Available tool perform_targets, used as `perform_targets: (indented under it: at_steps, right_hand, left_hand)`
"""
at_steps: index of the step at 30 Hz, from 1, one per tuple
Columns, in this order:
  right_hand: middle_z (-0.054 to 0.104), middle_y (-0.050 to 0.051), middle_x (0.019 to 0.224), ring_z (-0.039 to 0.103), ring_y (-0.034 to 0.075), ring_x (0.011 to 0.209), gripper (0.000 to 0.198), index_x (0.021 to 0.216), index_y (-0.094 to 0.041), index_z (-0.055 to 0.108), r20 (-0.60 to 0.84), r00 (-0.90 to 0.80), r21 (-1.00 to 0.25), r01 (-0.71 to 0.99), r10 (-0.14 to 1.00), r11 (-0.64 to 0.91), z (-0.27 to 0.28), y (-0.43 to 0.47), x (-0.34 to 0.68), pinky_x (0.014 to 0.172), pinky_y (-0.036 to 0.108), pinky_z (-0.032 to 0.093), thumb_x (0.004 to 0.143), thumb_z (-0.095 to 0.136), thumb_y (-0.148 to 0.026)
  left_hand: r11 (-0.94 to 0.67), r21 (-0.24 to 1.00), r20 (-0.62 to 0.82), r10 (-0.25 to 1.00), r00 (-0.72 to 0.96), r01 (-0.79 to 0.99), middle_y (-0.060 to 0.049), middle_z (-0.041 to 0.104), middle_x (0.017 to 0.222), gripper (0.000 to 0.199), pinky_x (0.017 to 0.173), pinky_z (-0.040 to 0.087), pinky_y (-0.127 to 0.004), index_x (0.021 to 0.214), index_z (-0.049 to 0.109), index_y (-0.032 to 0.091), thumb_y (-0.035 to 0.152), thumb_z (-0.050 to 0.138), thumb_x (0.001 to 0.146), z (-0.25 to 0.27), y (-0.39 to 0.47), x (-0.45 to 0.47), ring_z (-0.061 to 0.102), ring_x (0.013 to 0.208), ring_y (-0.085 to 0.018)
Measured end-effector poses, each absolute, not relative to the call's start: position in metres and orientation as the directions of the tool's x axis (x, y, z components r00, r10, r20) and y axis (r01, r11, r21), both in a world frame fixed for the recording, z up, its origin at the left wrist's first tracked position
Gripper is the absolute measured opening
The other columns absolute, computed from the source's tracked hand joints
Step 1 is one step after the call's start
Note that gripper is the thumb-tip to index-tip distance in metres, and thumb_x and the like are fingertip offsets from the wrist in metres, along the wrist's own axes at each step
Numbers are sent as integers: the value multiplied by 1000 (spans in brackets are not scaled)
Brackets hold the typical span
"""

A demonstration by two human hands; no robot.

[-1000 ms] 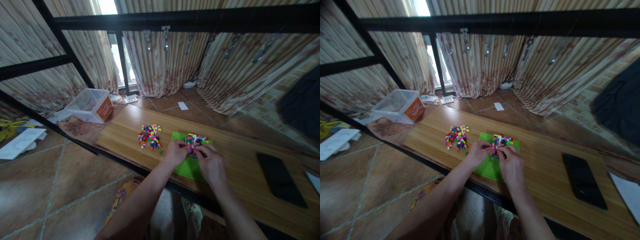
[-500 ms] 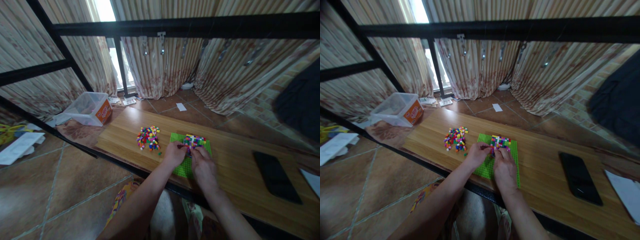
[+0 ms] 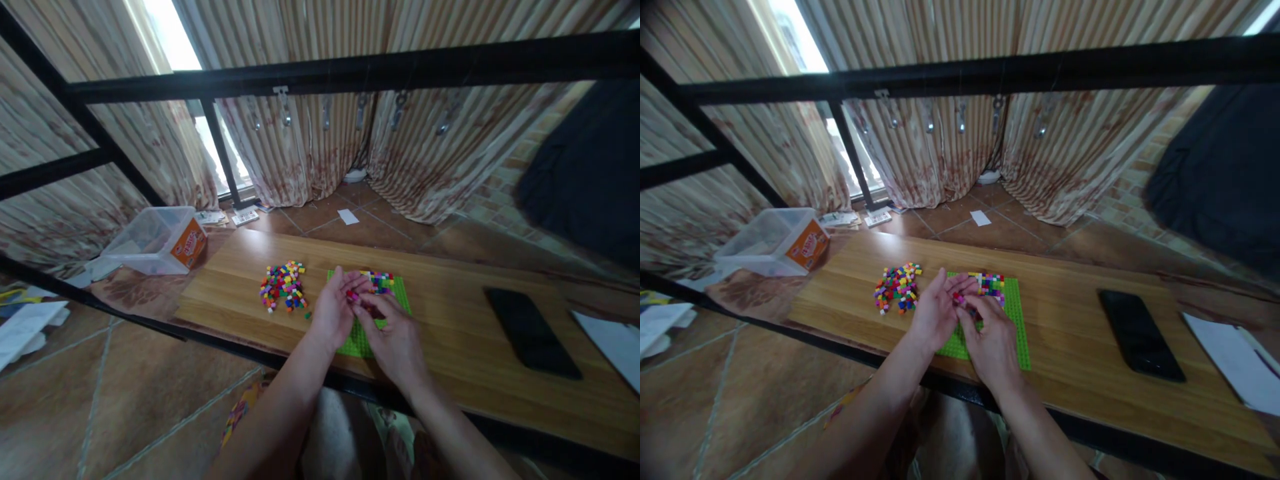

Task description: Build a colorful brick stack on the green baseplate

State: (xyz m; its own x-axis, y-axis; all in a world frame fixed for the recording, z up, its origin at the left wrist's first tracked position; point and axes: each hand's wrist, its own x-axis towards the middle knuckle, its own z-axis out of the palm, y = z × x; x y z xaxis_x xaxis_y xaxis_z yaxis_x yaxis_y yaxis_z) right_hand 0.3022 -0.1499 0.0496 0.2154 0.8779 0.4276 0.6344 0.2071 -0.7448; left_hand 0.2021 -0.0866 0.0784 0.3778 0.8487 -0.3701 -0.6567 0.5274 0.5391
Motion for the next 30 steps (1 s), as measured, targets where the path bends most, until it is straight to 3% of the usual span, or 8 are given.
perform_targets:
  at_steps: [4,7,10,13,15,18,23,30]
  right_hand:
    - [71,7,95,66,21,86,22,99,-20,72,414,253,-748,642,874,168,47,-146,303,79,36,52,93,58,-35]
    - [71,6,92,66,20,85,20,93,-20,72,440,253,-751,630,862,198,47,-145,306,80,35,51,94,57,-33]
    - [71,6,93,66,20,87,19,93,-21,72,446,271,-769,604,853,210,48,-145,311,80,34,51,94,57,-33]
    - [71,6,94,67,20,87,19,94,-21,72,442,271,-767,608,855,204,47,-145,315,80,33,51,94,57,-33]
    - [71,5,92,67,20,86,20,94,-22,73,445,258,-759,617,858,208,47,-146,317,79,33,51,94,56,-32]
    - [70,5,90,67,20,84,20,92,-22,74,442,235,-766,601,866,228,49,-147,318,79,33,51,93,57,-33]
    - [74,5,91,68,20,85,21,89,-23,76,373,291,-859,467,881,210,48,-146,320,79,34,53,90,61,-37]
    - [73,2,71,65,16,63,21,79,-21,76,151,445,-989,56,883,140,43,-137,324,64,32,55,72,79,-41]
  left_hand:
    - [511,558,-312,859,405,-654,-12,71,98,35,99,46,-29,88,71,12,42,55,95,80,-93,207,66,98,-18]
    - [503,587,-286,862,419,-634,-10,72,100,29,94,47,-28,89,72,13,39,60,91,78,-94,209,66,98,-17]
    - [398,739,-255,912,320,-544,-5,71,87,20,81,48,-25,82,71,14,34,69,82,70,-92,209,64,83,-14]
    - [219,924,-153,963,224,-312,1,62,65,17,66,42,-23,66,67,15,28,74,75,60,-89,207,54,63,-10]
    - [147,973,-103,966,237,-177,3,56,56,21,60,38,-23,60,64,15,28,72,75,56,-88,205,47,56,-9]
    - [156,978,-114,954,276,-135,4,49,50,25,55,33,-23,58,64,14,29,69,77,56,-89,202,40,52,-7]
    - [341,910,-249,904,347,-235,4,49,50,30,47,26,-21,57,60,14,34,71,75,62,-90,199,37,46,-5]
    - [336,913,-286,931,226,-229,0,64,61,17,46,35,-21,67,60,16,26,64,81,63,-86,197,58,50,-10]
